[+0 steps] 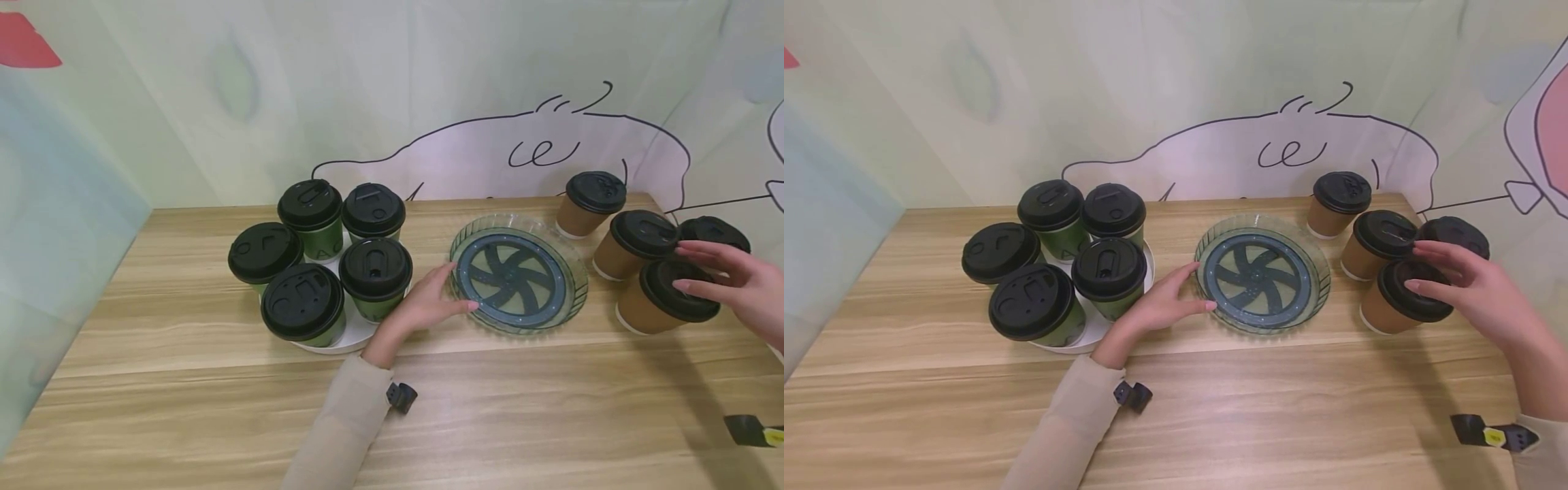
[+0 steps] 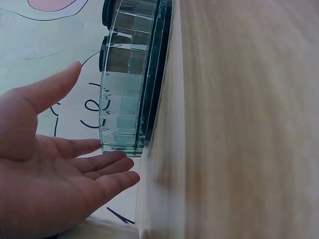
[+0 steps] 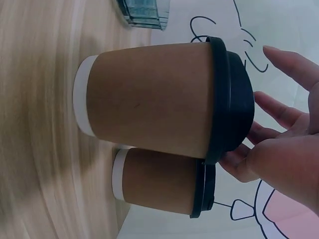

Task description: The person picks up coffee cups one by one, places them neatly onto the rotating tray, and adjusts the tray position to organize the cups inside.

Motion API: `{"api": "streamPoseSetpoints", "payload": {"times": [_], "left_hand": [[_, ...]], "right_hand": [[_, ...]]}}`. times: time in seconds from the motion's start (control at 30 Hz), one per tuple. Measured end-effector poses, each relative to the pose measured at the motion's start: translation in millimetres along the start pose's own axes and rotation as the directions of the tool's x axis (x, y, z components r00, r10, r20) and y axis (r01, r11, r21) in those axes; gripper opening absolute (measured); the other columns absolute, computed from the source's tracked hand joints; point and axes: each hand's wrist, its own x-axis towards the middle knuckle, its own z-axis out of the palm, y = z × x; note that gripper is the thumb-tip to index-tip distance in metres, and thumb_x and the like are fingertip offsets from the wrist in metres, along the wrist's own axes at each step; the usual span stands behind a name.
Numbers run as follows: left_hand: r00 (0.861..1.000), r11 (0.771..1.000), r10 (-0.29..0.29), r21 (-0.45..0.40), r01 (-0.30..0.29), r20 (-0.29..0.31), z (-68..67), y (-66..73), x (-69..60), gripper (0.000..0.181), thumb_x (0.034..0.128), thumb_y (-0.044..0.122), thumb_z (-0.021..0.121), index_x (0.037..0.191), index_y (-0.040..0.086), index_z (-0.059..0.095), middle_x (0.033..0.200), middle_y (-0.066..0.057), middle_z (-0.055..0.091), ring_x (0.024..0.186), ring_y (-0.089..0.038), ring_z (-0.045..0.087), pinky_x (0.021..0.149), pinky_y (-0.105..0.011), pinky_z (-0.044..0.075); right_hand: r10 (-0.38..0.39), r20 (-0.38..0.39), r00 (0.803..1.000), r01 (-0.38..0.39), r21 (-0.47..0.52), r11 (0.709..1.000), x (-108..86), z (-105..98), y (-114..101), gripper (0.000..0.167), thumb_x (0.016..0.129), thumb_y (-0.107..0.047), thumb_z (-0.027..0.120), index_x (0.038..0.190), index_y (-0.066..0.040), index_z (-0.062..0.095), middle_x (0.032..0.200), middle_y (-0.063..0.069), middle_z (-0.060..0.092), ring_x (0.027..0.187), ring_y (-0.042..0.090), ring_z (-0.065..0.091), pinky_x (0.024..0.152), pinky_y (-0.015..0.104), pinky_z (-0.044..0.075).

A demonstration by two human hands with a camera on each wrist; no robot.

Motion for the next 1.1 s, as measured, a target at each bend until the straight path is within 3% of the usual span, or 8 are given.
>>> {"api": "streamPoseSetpoints", "payload": {"times": [0.13, 0.23, 0.33, 0.53, 0.7, 0.77, 0.93, 1.1], "left_hand": [[1.0, 1.0, -0.001, -0.002, 0.001, 0.003, 0.3, -0.7, 0.6, 0.079, 0.0832, 0.032, 0.067, 0.144, 0.005, 0.025, 0.147, -0.015, 0.025, 0.133, -0.029, 0.023, 0.107, -0.043, 0.023], [1.0, 1.0, 0.0, 0.0, 0.0, 0.004, 0.4, -1.1, 0.7, 0.079, 0.0831, 0.032, 0.067, 0.144, 0.005, 0.025, 0.147, -0.015, 0.025, 0.133, -0.029, 0.023, 0.107, -0.043, 0.023], [1.0, 1.0, 0.001, 0.003, -0.001, 0.004, 0.2, -1.1, 0.7, 0.079, 0.0832, 0.033, 0.067, 0.144, 0.005, 0.025, 0.146, -0.016, 0.025, 0.133, -0.029, 0.024, 0.107, -0.043, 0.023], [1.0, 1.0, -0.003, 0.006, 0.003, 0.01, -0.1, -1.3, 0.8, 0.079, 0.0834, 0.033, 0.066, 0.144, 0.005, 0.024, 0.147, -0.015, 0.024, 0.134, -0.029, 0.023, 0.107, -0.043, 0.022], [1.0, 1.0, -0.005, 0.004, 0.005, 0.012, -0.2, -1.3, 0.8, 0.079, 0.0835, 0.033, 0.066, 0.144, 0.005, 0.024, 0.147, -0.015, 0.024, 0.134, -0.028, 0.023, 0.107, -0.042, 0.022], [1.0, 1.0, -0.006, 0.005, 0.006, 0.013, -0.4, -1.1, 0.9, 0.079, 0.0835, 0.032, 0.066, 0.144, 0.006, 0.024, 0.147, -0.014, 0.024, 0.134, -0.028, 0.022, 0.107, -0.042, 0.022], [1.0, 1.0, -0.009, 0.004, 0.009, 0.011, -0.1, -1.0, 1.4, 0.079, 0.0834, 0.033, 0.066, 0.144, 0.006, 0.024, 0.147, -0.015, 0.023, 0.134, -0.028, 0.023, 0.107, -0.042, 0.022], [1.0, 1.0, -0.007, 0.005, 0.007, 0.013, 0.1, -1.9, 1.5, 0.079, 0.0834, 0.033, 0.066, 0.145, 0.006, 0.023, 0.147, -0.015, 0.023, 0.134, -0.028, 0.022, 0.107, -0.042, 0.022]], "right_hand": [[-0.011, -0.013, 1.0, 0.01, -0.011, 1.0, -0.8, 1, 4, 0.064, 0.087, -0.012, 0.063, 0.142, -0.022, 0.032, 0.11, -0.03, 0.037, 0.101, -0.012, 0.032, 0.085, 0.001, 0.027], [-0.003, -0.017, 1.0, 0.002, -0.028, 1.0, -0.6, 4, 9, 0.067, 0.087, -0.014, 0.064, 0.143, -0.022, 0.029, 0.112, -0.03, 0.034, 0.107, -0.008, 0.031, 0.101, 0.014, 0.022], [0.022, -0.001, 1.0, -0.022, -0.027, 0.999, -0.9, 5, 14, 0.07, 0.087, -0.017, 0.064, 0.145, -0.022, 0.025, 0.125, -0.017, 0.035, 0.121, 0.006, 0.027, 0.108, 0.044, 0.016], [0.051, -0.001, 0.999, -0.051, -0.041, 0.998, -3.4, 6, 18, 0.074, 0.085, -0.019, 0.066, 0.145, -0.026, 0.024, 0.133, -0.013, 0.031, 0.128, 0.011, 0.022, 0.106, 0.036, 0.019], [0.071, 0.0, 0.998, -0.07, -0.072, 0.995, -5.2, 8, 14, 0.078, 0.084, -0.021, 0.068, 0.146, -0.023, 0.022, 0.143, 0.007, 0.025, 0.131, 0.018, 0.018, 0.107, 0.045, 0.016], [0.07, -0.002, 0.998, -0.07, -0.084, 0.994, -6.2, 8, 13, 0.078, 0.083, -0.021, 0.068, 0.146, -0.02, 0.022, 0.141, 0.014, 0.025, 0.129, 0.018, 0.02, 0.107, 0.038, 0.018], [0.061, -0.012, 0.998, -0.062, -0.083, 0.995, -7.5, 9, 12, 0.079, 0.081, -0.018, 0.071, 0.145, -0.017, 0.026, 0.129, -0.002, 0.035, 0.115, 0.004, 0.029, 0.088, 0.019, 0.026], [0.092, 0.003, 0.996, -0.091, -0.089, 0.992, -7.7, 11, 14, 0.081, 0.082, -0.022, 0.07, 0.146, -0.018, 0.022, 0.135, 0.009, 0.029, 0.112, 0.012, 0.029, 0.093, 0.045, 0.026]]}}
